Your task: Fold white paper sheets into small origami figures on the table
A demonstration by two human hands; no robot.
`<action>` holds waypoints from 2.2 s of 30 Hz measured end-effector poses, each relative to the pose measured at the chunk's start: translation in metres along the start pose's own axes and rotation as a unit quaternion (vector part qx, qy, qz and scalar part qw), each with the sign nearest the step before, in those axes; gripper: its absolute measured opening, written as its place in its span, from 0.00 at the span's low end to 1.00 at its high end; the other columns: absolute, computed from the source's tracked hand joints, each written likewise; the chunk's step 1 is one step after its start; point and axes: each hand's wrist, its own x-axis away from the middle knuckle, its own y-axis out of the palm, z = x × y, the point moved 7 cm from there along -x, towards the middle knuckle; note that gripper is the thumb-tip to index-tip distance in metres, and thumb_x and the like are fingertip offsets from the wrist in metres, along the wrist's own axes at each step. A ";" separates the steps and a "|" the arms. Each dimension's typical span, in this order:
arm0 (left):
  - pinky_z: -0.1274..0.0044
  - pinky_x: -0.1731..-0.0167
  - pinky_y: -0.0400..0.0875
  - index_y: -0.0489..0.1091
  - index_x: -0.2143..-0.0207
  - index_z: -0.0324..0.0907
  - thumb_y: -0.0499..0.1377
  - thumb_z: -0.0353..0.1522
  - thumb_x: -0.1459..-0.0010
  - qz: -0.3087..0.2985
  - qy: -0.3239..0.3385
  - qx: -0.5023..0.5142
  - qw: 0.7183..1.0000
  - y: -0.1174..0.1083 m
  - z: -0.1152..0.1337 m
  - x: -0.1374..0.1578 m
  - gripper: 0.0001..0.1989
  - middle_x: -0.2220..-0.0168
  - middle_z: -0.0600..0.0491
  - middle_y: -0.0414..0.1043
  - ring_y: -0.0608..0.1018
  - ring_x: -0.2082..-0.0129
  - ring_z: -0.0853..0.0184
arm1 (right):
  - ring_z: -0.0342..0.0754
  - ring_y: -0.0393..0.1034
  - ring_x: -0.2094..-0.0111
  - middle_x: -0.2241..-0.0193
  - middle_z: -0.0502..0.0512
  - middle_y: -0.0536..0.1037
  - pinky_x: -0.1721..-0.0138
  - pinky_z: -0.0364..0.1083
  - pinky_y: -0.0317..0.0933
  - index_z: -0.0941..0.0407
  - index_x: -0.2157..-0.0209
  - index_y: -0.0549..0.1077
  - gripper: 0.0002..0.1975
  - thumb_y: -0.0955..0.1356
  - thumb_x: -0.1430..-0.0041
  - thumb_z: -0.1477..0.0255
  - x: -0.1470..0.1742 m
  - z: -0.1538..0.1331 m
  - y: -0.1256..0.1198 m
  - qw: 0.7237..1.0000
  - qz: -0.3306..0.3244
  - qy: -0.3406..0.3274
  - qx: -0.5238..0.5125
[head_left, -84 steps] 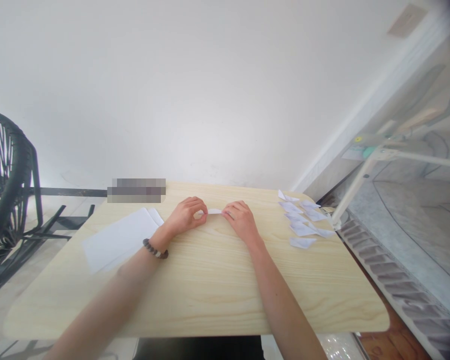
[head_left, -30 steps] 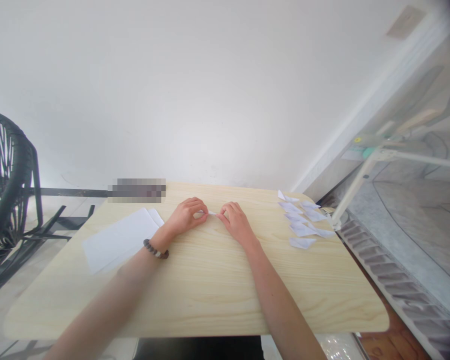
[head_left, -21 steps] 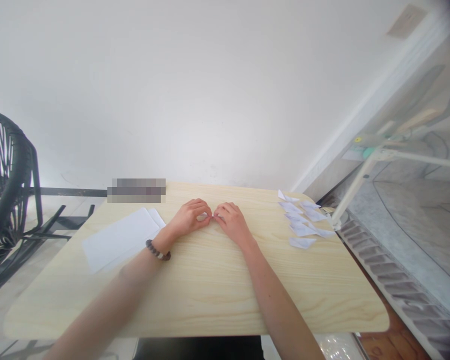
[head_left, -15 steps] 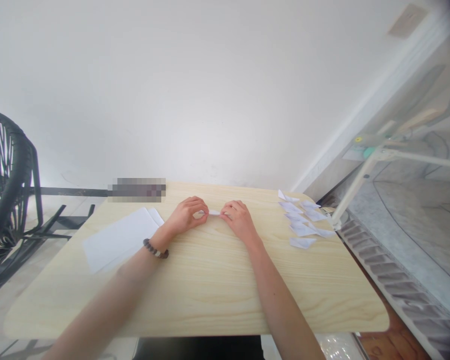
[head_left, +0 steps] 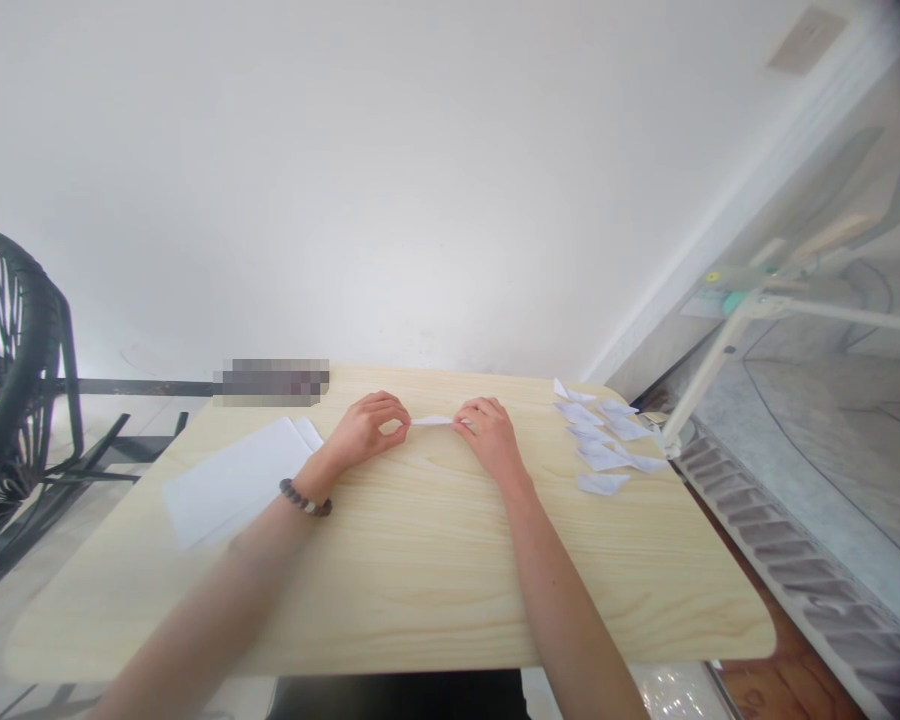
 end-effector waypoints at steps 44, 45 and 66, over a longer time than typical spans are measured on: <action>0.75 0.63 0.59 0.66 0.66 0.42 0.49 0.30 0.45 -0.041 -0.052 0.003 0.998 0.019 -0.004 0.000 0.07 0.69 0.53 0.65 0.67 0.67 0.69 | 0.44 0.62 0.64 0.66 0.52 0.69 0.61 0.45 0.58 0.54 0.64 0.67 0.08 0.63 0.49 0.72 0.002 -0.013 0.025 0.989 -0.004 0.049 -0.137; 0.75 0.63 0.59 0.66 0.67 0.42 0.49 0.30 0.45 -0.040 -0.050 0.001 0.998 0.019 -0.003 0.000 0.07 0.69 0.53 0.65 0.67 0.67 0.70 | 0.44 0.62 0.65 0.66 0.52 0.69 0.61 0.45 0.58 0.54 0.64 0.67 0.08 0.63 0.49 0.72 0.002 -0.012 0.027 0.988 -0.013 0.049 -0.143; 0.75 0.63 0.60 0.67 0.65 0.43 0.50 0.34 0.45 -0.022 -0.046 -0.011 0.999 0.017 -0.002 0.000 0.09 0.67 0.53 0.71 0.70 0.67 0.69 | 0.42 0.64 0.62 0.62 0.56 0.69 0.67 0.40 0.62 0.56 0.70 0.70 0.10 0.59 0.45 0.69 0.000 -0.019 0.022 0.976 0.007 0.041 -0.215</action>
